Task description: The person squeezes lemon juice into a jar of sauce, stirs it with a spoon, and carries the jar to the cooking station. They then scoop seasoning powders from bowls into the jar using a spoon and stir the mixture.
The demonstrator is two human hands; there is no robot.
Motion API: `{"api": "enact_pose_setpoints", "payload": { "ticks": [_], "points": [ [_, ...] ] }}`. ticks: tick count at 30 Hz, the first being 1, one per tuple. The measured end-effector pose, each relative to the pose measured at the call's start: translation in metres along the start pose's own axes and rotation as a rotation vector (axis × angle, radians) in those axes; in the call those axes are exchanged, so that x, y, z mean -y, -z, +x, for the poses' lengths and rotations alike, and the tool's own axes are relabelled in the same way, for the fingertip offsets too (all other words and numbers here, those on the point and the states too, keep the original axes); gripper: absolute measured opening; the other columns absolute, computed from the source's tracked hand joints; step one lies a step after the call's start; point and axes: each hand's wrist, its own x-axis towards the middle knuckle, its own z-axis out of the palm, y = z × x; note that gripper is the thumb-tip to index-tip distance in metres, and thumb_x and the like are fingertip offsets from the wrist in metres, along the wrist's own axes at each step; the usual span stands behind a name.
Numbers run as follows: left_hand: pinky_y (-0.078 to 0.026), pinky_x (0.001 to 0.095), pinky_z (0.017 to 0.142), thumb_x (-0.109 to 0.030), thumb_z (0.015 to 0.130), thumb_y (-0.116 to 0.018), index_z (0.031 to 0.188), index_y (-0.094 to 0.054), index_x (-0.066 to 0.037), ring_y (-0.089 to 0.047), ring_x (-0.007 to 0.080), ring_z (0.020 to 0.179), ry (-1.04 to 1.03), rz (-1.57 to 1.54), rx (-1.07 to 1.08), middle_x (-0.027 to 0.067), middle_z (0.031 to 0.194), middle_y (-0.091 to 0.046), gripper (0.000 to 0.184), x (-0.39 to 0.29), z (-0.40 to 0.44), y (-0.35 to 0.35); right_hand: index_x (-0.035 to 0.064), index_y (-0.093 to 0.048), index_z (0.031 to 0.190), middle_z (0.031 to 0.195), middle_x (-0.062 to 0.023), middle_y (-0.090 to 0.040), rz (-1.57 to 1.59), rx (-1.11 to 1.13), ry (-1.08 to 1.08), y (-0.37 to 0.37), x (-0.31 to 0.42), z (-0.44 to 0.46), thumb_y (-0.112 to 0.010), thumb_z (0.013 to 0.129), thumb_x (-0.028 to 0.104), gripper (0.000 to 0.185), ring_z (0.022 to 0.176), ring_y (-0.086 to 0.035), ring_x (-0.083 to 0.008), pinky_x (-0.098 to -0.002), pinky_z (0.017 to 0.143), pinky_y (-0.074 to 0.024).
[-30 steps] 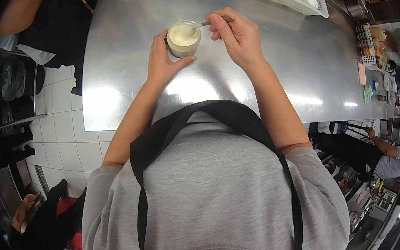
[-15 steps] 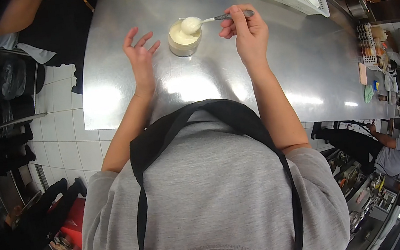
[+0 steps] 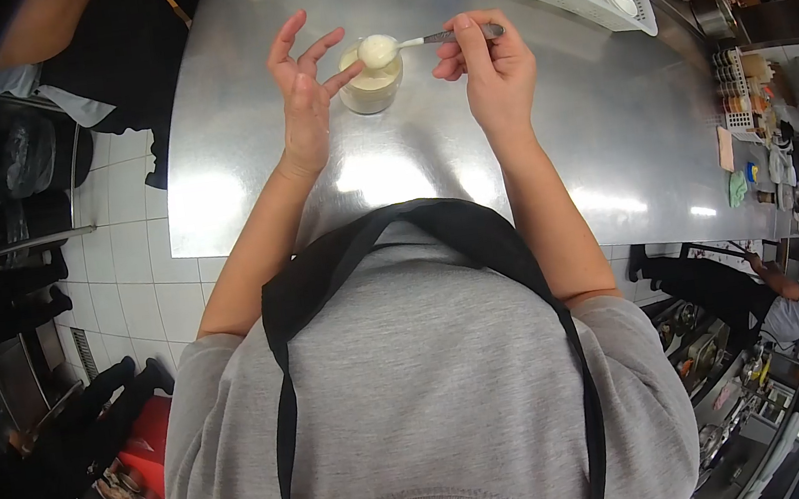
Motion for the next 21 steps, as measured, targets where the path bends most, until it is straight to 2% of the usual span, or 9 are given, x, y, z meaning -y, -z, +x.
{"api": "enact_pose_setpoints", "payload": {
  "ticks": [6,14,21],
  "points": [
    [-0.044,0.0472,0.095,-0.059,0.086,-0.04,0.139,-0.014,-0.013,-0.035,0.0302,0.125,0.025,0.001,0.018,0.0116,0.143,-0.014,0.075,0.0,-0.001,0.004,0.0004,-0.058,0.091,0.068,-0.0083,-0.061,-0.001,-0.003,-0.008,0.0,0.0,0.0,-0.053,0.094,0.018,0.018,0.054,-0.058,-0.0108,-0.0216,0.05,-0.0456],
    [-0.045,0.0463,0.094,-0.051,0.091,-0.036,0.138,-0.013,-0.009,-0.035,0.0301,0.125,-0.08,0.114,0.056,0.0117,0.144,-0.014,0.068,0.009,0.007,0.008,0.0003,-0.059,0.091,0.069,-0.0079,-0.061,-0.012,0.005,0.012,-0.003,0.001,0.0,-0.053,0.093,0.017,0.018,0.054,-0.058,-0.0104,-0.0217,0.05,-0.0454],
    [-0.046,0.0446,0.092,-0.053,0.09,-0.036,0.138,-0.013,-0.009,-0.036,0.0296,0.125,-0.042,0.102,0.083,0.0118,0.144,-0.014,0.07,0.004,0.01,0.01,0.0,-0.058,0.091,0.069,-0.0079,-0.061,-0.026,-0.005,0.026,-0.003,0.003,0.002,-0.053,0.094,0.017,0.018,0.054,-0.058,-0.0105,-0.0215,0.051,-0.0454]
  ]
}}
